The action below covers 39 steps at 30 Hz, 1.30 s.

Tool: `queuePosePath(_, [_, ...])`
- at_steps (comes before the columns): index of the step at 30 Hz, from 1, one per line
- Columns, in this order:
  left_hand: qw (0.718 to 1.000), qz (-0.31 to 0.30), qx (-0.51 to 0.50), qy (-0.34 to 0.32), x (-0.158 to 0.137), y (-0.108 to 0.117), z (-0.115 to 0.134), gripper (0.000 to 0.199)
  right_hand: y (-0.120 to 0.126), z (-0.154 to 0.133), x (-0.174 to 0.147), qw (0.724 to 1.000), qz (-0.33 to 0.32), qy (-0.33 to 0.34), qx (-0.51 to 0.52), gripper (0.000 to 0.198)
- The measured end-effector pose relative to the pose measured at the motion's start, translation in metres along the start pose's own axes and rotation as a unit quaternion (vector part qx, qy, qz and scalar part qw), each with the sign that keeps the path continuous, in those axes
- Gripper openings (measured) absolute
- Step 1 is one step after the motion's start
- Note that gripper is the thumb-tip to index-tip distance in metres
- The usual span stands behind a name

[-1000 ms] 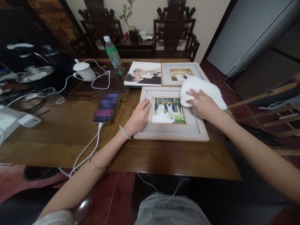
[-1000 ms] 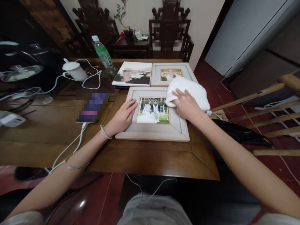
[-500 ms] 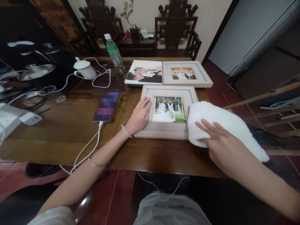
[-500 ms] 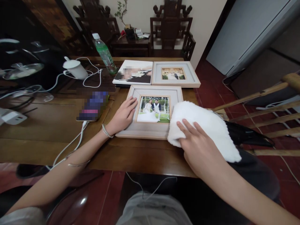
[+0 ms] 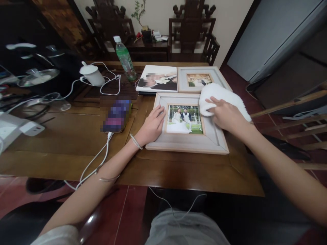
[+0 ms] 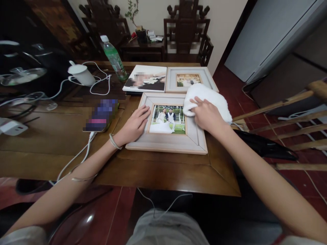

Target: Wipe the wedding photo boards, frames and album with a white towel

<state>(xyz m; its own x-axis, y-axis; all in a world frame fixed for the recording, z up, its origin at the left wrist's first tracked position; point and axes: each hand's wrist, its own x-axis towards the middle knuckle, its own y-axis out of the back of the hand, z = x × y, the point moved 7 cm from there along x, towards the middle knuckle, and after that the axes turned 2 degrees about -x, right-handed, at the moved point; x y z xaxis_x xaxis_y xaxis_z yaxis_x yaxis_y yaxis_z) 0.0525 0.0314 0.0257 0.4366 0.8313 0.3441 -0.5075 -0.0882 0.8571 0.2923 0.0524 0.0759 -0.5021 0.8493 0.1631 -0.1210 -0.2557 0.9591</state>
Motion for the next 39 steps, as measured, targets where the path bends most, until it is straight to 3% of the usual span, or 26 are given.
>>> queuePosePath(3, [1.000, 0.016, -0.009, 0.003, -0.001, 0.001, -0.001, 0.045, -0.006, 0.010, 0.019, 1.000, 0.020, 0.000, 0.002, 0.048])
queuePosePath(6, [1.000, 0.027, -0.010, 0.010, -0.002, 0.001, -0.001, 0.045, -0.008, 0.004, 0.013, 1.000, 0.016, 0.018, -0.001, 0.048])
queuePosePath(10, [0.999, 0.033, -0.014, 0.016, -0.002, 0.001, -0.002, 0.046, 0.007, -0.027, -0.031, 0.999, -0.013, 0.046, 0.016, 0.047])
queuePosePath(15, [0.999, 0.039, -0.014, 0.014, -0.002, 0.002, -0.001, 0.046, 0.048, -0.067, -0.096, 0.995, -0.020, 0.079, 0.061, 0.043])
queuePosePath(19, [1.000, 0.027, -0.007, 0.012, -0.002, 0.003, 0.000, 0.045, 0.068, -0.083, -0.113, 0.988, -0.002, 0.113, 0.110, 0.044])
queuePosePath(22, [1.000, 0.014, -0.005, 0.010, -0.001, 0.003, 0.000, 0.046, 0.059, -0.081, -0.097, 0.992, -0.018, 0.088, 0.087, 0.044])
queuePosePath(26, [1.000, 0.005, 0.002, 0.005, -0.001, 0.003, 0.000, 0.045, 0.031, -0.062, -0.053, 0.997, -0.035, 0.052, 0.054, 0.041])
queuePosePath(33, [1.000, 0.019, -0.007, 0.001, -0.001, 0.002, -0.002, 0.045, 0.012, -0.015, 0.023, 0.999, 0.035, 0.011, 0.026, 0.053])
queuePosePath(35, [1.000, 0.019, -0.010, 0.000, -0.001, 0.002, -0.002, 0.046, 0.011, -0.020, 0.033, 0.999, 0.050, 0.011, 0.014, 0.053])
queuePosePath(39, [1.000, 0.019, -0.020, -0.002, -0.002, 0.002, -0.002, 0.046, 0.000, -0.050, 0.031, 0.998, -0.004, 0.044, -0.036, 0.043])
